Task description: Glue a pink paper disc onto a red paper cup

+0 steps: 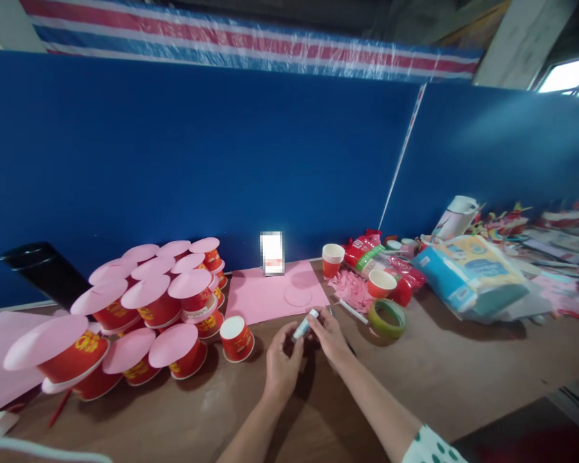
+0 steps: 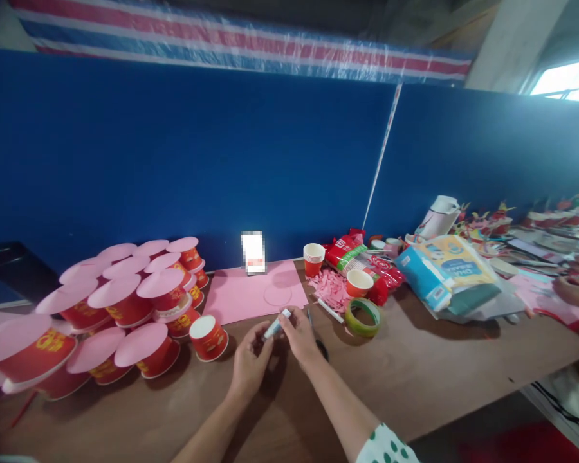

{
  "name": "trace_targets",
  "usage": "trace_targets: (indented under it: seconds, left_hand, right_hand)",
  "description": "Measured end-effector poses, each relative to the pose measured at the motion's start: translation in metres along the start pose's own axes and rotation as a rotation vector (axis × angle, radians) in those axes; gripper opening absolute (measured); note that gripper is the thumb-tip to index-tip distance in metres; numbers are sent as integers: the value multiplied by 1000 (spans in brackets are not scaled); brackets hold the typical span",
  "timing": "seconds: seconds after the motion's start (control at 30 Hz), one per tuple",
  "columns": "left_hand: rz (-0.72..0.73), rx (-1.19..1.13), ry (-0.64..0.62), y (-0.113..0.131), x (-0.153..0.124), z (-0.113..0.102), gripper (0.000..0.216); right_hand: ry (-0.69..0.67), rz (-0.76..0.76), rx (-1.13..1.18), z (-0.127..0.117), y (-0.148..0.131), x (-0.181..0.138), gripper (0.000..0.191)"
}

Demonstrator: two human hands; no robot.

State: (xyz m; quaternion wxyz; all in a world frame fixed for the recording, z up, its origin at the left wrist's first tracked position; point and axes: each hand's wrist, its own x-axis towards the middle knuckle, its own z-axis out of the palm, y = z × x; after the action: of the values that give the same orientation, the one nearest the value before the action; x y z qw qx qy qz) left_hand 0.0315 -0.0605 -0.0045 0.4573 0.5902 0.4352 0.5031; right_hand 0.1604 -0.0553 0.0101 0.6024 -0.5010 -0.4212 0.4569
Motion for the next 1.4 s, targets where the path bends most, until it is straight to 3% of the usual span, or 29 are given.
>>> trace_targets:
  seconds: [0.2, 0.4, 0.57, 0.87, 1.17, 1.4]
  left_hand:
    - [-22, 1, -5, 6, 1, -2, 28]
    - [-16, 52, -131, 6, -4, 0, 28]
    - [-44, 101, -172, 3, -7, 2, 32]
    - [32, 231, -264, 12, -12, 3, 33]
    - [-10, 283, -244, 13, -16, 7, 35]
    - [-63, 376, -310, 29, -17, 11, 30]
  right_hand:
    - [-26, 7, -1, -2, 3, -5, 39]
    - [-46, -31, -68, -2, 2, -9, 41]
    - [-5, -89, -140, -1, 3, -12, 41]
    - [105, -138, -240, 0, 0, -12, 48]
    - [148, -143, -201, 0, -5, -13, 48]
    - [179, -104, -104, 5, -9, -15, 46]
